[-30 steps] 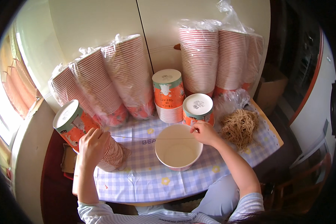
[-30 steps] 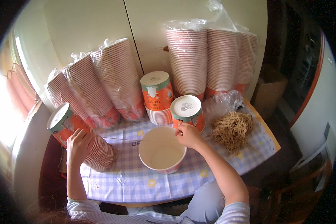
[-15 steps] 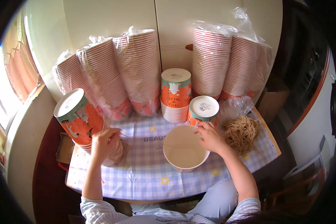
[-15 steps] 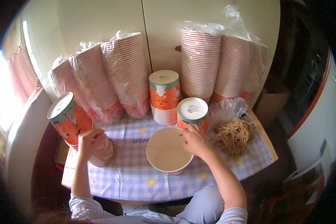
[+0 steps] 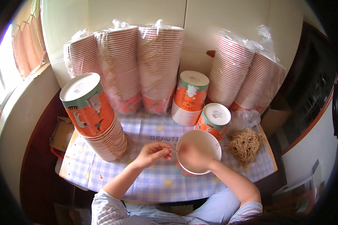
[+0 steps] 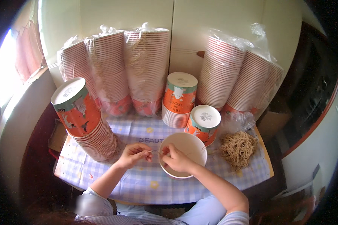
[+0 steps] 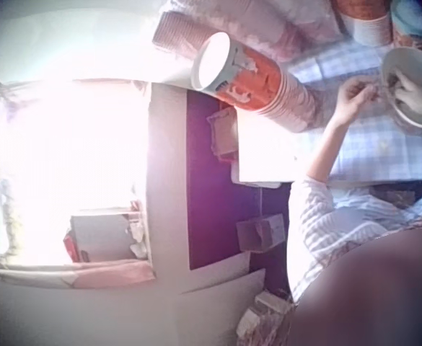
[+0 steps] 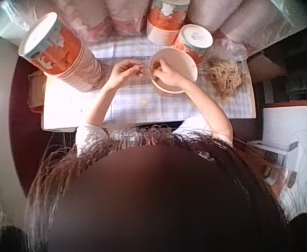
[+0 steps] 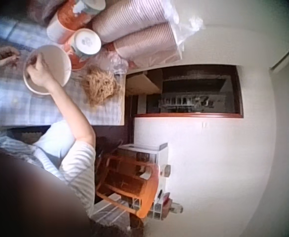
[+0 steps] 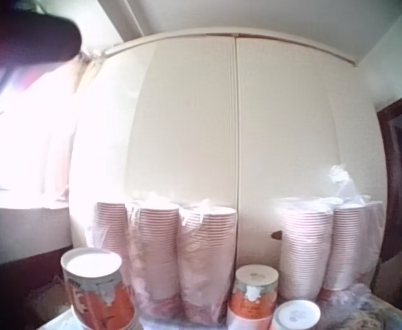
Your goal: Tying strings onto decorative paper buckets for packaging.
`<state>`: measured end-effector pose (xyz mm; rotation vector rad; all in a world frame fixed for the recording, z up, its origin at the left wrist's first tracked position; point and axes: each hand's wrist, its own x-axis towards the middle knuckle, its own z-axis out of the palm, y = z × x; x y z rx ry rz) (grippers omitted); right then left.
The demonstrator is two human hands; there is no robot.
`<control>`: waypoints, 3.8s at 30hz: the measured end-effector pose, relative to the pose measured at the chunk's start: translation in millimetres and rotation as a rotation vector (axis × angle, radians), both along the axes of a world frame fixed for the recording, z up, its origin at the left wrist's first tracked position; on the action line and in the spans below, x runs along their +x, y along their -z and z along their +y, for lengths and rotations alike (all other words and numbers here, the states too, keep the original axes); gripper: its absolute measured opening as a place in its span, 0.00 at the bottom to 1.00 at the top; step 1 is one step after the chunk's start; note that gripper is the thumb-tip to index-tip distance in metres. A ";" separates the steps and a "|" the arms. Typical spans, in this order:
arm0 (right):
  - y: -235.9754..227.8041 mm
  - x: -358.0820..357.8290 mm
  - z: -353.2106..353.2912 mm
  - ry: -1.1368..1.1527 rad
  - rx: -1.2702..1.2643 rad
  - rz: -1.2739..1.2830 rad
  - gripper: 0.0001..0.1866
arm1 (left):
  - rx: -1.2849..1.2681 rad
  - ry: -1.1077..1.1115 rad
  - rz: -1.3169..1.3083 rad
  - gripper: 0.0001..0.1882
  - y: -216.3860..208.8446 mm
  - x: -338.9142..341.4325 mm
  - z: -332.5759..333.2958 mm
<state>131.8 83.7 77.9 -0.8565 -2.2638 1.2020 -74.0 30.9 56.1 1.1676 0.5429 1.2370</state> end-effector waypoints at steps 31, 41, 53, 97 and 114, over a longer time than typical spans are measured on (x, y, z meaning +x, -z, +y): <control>-31.7 -4.8 -14.7 0.044 0.154 -0.181 0.09 | 0.191 -0.508 0.563 0.10 14.2 36.8 -23.0; -30.5 -3.1 -12.5 0.014 0.232 -0.236 0.09 | 0.153 -0.470 0.531 0.11 11.6 36.3 -25.1; -29.8 -3.7 -13.8 0.031 0.239 -0.219 0.08 | 0.216 -0.566 0.659 0.09 10.1 39.5 -24.8; -25.1 29.7 11.4 0.222 -0.300 0.394 0.03 | 1.025 0.703 -0.612 0.17 -126.6 54.3 -68.2; -30.6 34.1 8.7 0.240 -0.328 0.428 0.01 | 0.741 0.133 0.348 0.08 -110.8 39.9 -23.1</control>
